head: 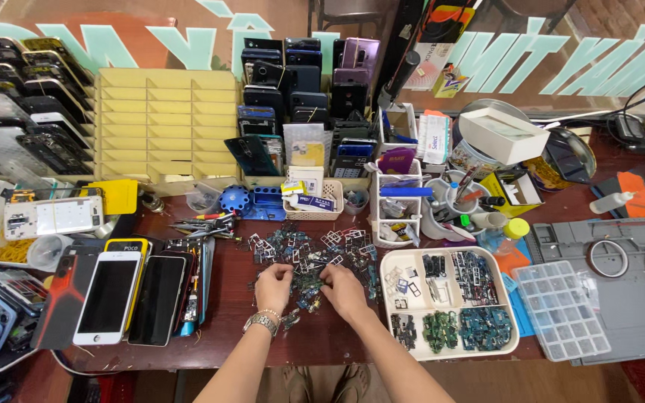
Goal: The person sorts small electronic components from a pile on the table into a compartmentalized tray. They pick up individual pieces, inspect them, and place them into specific sections of the tray. The process is repetitive and involves handling many small items one by one.
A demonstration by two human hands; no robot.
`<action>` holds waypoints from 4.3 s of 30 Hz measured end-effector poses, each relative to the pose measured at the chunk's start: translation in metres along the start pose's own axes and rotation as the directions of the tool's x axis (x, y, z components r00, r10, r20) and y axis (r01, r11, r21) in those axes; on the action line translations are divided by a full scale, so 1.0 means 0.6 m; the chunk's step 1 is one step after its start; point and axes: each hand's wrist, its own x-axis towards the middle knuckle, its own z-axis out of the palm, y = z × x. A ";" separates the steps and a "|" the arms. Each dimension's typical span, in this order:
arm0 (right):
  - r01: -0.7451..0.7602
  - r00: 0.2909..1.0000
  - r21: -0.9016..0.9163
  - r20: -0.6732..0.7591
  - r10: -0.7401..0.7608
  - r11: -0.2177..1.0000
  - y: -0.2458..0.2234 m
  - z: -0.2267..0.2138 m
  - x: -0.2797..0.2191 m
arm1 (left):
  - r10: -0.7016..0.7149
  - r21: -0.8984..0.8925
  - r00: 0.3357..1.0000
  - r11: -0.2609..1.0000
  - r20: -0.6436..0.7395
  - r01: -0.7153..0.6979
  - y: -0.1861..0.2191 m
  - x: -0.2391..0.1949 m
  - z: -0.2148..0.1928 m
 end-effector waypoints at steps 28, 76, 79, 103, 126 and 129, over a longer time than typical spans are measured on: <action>0.061 0.975 -0.020 -0.214 -0.064 0.998 -0.001 0.015 -0.002 | -0.032 -0.031 0.985 0.999 0.168 0.038 0.020 -0.019 0.008; -0.210 0.975 0.764 0.119 0.186 0.609 0.186 -0.069 -0.018 | 0.061 -0.534 0.829 0.790 0.556 0.300 0.084 -0.046 0.155; -0.207 0.968 0.803 0.085 0.235 0.559 0.235 -0.092 -0.046 | 0.083 -0.509 0.793 0.805 0.604 0.304 0.100 -0.071 0.206; -0.222 0.836 0.567 -0.308 0.454 0.794 0.468 -0.250 -0.254 | 0.083 -0.236 0.659 0.961 0.747 0.147 0.160 -0.281 0.474; -0.194 0.931 0.324 -0.236 0.277 0.926 0.208 -0.199 -0.141 | 0.132 -0.209 0.791 0.978 0.598 -0.006 0.151 -0.171 0.289; -0.127 0.958 0.309 -0.209 0.197 0.942 0.178 -0.175 -0.107 | 0.117 -0.252 0.833 0.967 0.540 0.027 0.144 -0.142 0.243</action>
